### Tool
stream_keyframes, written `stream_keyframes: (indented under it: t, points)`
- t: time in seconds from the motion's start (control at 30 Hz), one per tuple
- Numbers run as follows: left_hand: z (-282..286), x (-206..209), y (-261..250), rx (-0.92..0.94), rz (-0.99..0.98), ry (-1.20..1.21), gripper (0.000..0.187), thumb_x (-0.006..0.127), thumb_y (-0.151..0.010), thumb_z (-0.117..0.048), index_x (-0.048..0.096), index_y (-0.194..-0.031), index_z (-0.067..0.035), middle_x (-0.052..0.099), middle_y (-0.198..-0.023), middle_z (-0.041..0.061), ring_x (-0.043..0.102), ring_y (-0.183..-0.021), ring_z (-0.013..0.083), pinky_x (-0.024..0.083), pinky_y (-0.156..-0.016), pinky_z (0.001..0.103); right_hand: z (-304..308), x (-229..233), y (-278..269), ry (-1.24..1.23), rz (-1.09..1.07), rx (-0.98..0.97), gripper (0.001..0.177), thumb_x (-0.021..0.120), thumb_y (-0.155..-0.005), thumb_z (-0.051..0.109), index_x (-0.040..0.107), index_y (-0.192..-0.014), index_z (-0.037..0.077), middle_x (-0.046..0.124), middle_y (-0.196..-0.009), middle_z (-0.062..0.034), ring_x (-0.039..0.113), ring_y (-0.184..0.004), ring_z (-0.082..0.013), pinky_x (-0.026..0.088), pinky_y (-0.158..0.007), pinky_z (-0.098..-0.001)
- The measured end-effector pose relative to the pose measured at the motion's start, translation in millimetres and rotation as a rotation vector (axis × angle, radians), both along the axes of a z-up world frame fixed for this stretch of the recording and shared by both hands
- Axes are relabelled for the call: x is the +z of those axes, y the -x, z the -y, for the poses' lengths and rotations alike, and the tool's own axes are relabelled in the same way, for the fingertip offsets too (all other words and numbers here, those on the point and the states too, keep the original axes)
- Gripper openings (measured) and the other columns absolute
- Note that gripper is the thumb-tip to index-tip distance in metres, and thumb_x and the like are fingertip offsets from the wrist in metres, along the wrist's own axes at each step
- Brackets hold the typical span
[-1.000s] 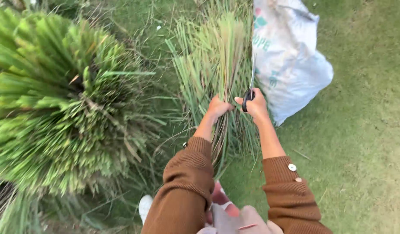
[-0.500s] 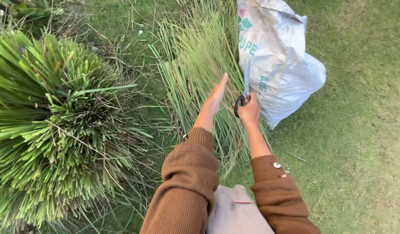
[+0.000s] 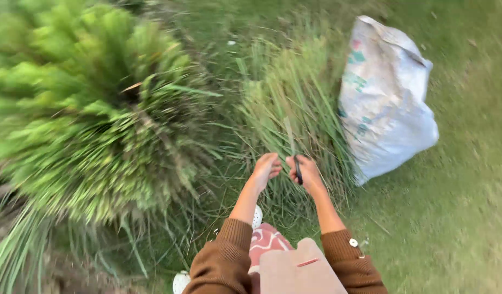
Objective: Trimming or harvesting long blades of grass using scissors and placing them in a pile or bag.
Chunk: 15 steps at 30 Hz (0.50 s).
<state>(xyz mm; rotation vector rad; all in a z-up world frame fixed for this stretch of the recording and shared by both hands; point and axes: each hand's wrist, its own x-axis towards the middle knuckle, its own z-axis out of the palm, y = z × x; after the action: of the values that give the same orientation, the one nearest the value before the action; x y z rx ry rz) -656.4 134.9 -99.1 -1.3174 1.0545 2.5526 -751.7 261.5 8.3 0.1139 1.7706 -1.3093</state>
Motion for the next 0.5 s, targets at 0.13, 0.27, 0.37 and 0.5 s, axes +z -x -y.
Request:
stream_keyframes:
  t: [0.13, 0.27, 0.37, 0.5]
  points:
    - [41.1, 22.4, -147.1, 0.141, 0.069, 0.034, 0.037, 0.063, -0.098, -0.036, 0.062, -0.128, -0.014, 0.071, -0.107, 0.007, 0.068, -0.083, 0.0173, 0.056, -0.070, 0.031, 51.8, 25.8, -112.4, 0.028, 0.149, 0.279, 0.032, 0.073, -0.090, 0.040, 0.067, -0.102, 0.010, 0.062, -0.061, -0.0037, 0.056, -0.046, -0.0097, 0.040, -0.042, -0.0236]
    - [79.7, 47.6, -297.8, 0.313, 0.127, 0.083, 0.035, 0.063, -0.099, -0.034, 0.063, -0.127, -0.013, 0.071, -0.106, 0.008, 0.068, -0.080, 0.0164, 0.056, -0.067, 0.029, 110.0, 43.8, -245.4, 0.023, 0.241, 0.522, 0.033, 0.071, -0.093, 0.041, 0.067, -0.101, 0.009, 0.062, -0.064, -0.0019, 0.057, -0.049, -0.0093, 0.043, -0.044, -0.0235]
    - [102.3, 65.8, -412.6, 0.437, 0.122, 0.099, 0.034, 0.062, -0.099, -0.033, 0.063, -0.126, -0.012, 0.071, -0.106, 0.008, 0.068, -0.080, 0.0162, 0.056, -0.067, 0.029, 144.5, 62.5, -356.4, 0.036, 0.261, 0.630, 0.032, 0.071, -0.093, 0.041, 0.066, -0.100, 0.010, 0.062, -0.066, -0.0009, 0.057, -0.052, -0.0087, 0.043, -0.045, -0.0234]
    - [137.3, 78.7, -573.8, 0.533, 0.085, 0.144, 0.031, 0.061, -0.098, -0.030, 0.064, -0.125, -0.013, 0.072, -0.105, 0.008, 0.069, -0.079, 0.0166, 0.056, -0.066, 0.029, 187.5, 71.3, -508.1, 0.063, 0.241, 0.734, 0.035, 0.071, -0.094, 0.042, 0.065, -0.101, 0.009, 0.061, -0.069, -0.0001, 0.058, -0.057, -0.0084, 0.044, -0.048, -0.0238]
